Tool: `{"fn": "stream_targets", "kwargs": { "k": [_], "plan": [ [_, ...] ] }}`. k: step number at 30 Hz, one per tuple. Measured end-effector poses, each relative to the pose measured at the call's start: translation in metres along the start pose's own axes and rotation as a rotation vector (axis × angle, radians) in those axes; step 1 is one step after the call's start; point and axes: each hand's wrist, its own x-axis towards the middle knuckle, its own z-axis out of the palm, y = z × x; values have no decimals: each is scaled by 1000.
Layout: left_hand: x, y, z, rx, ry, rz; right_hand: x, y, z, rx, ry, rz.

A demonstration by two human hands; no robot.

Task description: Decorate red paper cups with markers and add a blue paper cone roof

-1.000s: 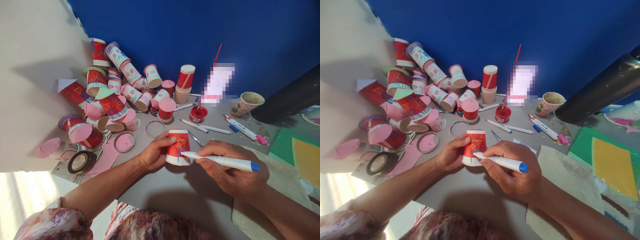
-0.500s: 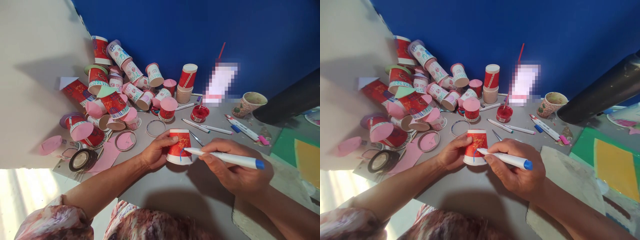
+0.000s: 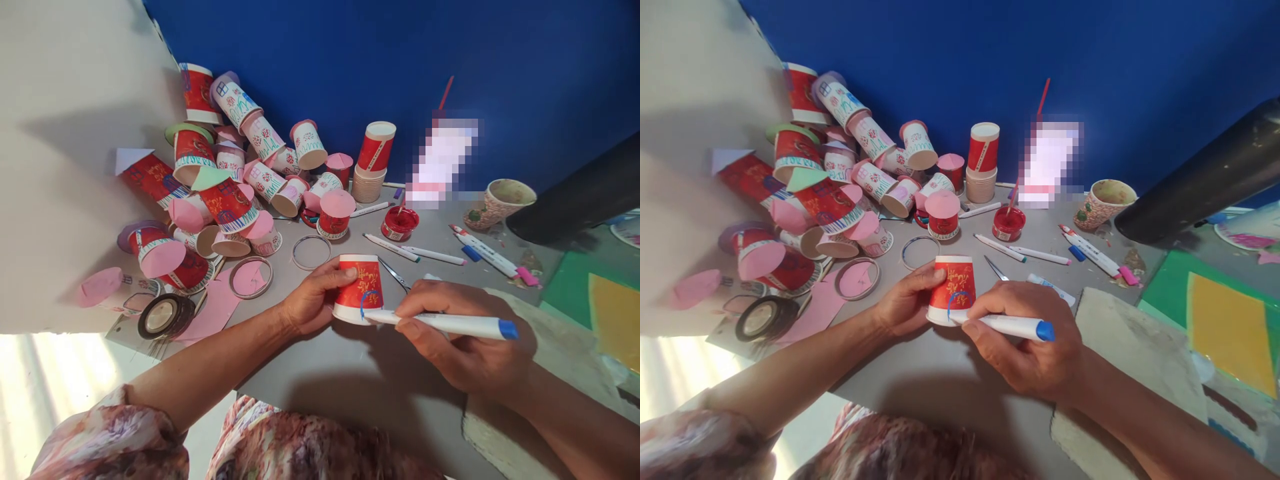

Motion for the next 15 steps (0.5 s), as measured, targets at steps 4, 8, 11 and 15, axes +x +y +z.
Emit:
{"fn": "stream_targets", "kwargs": {
  "k": [4, 8, 11, 15],
  "plan": [
    [0, 0, 0, -10, 6, -16, 0, 0, 0, 25, -31, 17],
    [0, 0, 0, -17, 0, -17, 2, -1, 0, 29, -3, 32],
    [-1, 0, -1, -30, -3, -21, 4, -2, -1, 51, -27, 28],
    [0, 1, -3, -61, -12, -30, 1, 0, -3, 60, 22, 90]
  ]
}}
